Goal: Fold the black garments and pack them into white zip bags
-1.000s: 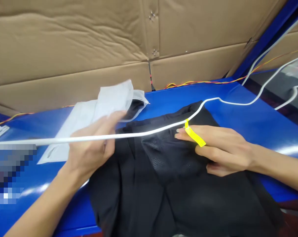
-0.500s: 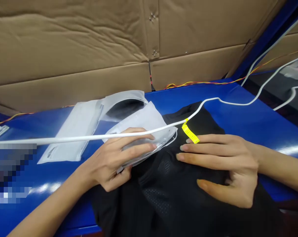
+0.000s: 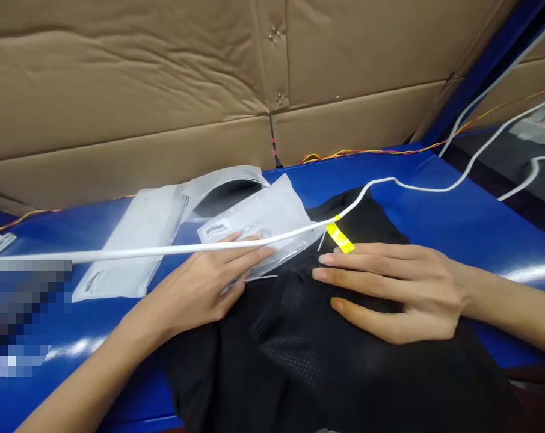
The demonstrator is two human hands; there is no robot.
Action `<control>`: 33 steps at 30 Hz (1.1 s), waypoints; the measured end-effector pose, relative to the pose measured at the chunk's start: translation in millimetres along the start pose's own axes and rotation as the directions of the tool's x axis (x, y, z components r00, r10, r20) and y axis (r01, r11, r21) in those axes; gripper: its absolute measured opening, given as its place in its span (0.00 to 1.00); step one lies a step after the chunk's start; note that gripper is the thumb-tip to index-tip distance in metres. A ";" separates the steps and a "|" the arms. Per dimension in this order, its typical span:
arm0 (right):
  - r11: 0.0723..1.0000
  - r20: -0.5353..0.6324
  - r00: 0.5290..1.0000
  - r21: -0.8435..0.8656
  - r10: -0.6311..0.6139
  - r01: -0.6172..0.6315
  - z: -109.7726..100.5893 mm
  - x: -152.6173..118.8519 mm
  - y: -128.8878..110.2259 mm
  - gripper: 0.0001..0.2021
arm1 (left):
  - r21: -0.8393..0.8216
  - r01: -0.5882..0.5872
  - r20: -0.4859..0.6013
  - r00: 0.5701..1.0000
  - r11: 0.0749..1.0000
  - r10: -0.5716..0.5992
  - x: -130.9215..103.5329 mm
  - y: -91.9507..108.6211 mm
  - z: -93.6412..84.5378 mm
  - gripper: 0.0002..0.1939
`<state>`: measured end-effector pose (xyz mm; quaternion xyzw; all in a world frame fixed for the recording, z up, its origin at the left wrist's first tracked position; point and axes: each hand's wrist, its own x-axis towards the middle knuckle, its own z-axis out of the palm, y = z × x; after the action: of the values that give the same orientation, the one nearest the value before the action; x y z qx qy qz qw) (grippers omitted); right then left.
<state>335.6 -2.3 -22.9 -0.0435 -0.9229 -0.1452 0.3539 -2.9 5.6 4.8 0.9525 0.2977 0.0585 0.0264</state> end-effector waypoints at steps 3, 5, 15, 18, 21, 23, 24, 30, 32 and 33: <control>1.000 0.002 1.000 0.005 0.018 -0.018 1.6 -1.5 0.6 0.09 | 0.066 -0.054 -0.038 0.998 0.996 0.057 0.6 2.0 3.6 0.33; 1.000 0.013 1.000 0.005 0.012 -0.012 1.6 -1.2 1.5 0.09 | 0.138 -0.122 -0.042 0.991 0.983 0.129 0.9 2.5 4.6 0.32; 1.000 -0.007 1.000 0.014 0.003 -0.003 -0.4 4.4 3.0 0.06 | 0.271 -0.147 -0.138 0.972 0.951 0.190 3.0 7.2 -0.6 0.20; 1.000 0.005 1.000 0.016 -0.002 0.002 -0.2 3.3 2.9 0.06 | 0.251 -0.150 -0.135 0.973 0.956 0.188 5.6 7.0 3.4 0.19; 1.000 0.021 1.000 0.003 -0.001 0.001 0.4 1.9 2.8 0.07 | 0.223 -0.100 -0.157 0.978 0.970 0.138 4.2 5.3 8.2 0.20; 1.000 0.009 1.000 0.006 -0.007 0.007 1.0 1.3 2.6 0.07 | 0.212 -0.058 -0.181 0.979 0.976 0.098 1.6 4.8 9.2 0.25; 1.000 0.004 1.000 0.009 -0.008 0.008 1.4 1.1 2.5 0.07 | 0.213 -0.046 -0.185 0.979 0.976 0.087 0.4 5.0 8.9 0.26; 1.000 -0.006 1.000 -0.003 -0.006 0.006 2.2 -0.5 1.9 0.06 | 0.294 -0.010 -0.177 0.982 0.956 0.064 -0.4 9.6 9.7 0.19; 1.000 0.008 1.000 -0.001 -0.005 0.005 1.6 -1.0 1.6 0.07 | 0.243 0.044 -0.212 0.977 0.969 0.009 0.4 11.3 13.2 0.20; 1.000 0.020 1.000 0.003 -0.005 0.005 1.1 -1.1 1.5 0.07 | 0.200 0.086 -0.226 0.973 0.976 -0.040 0.8 12.0 15.0 0.21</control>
<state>336.0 -0.5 -24.1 -0.0421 -0.9268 -0.1442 0.3442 6.4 -4.1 -8.9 0.9276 0.3335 0.1315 -0.1051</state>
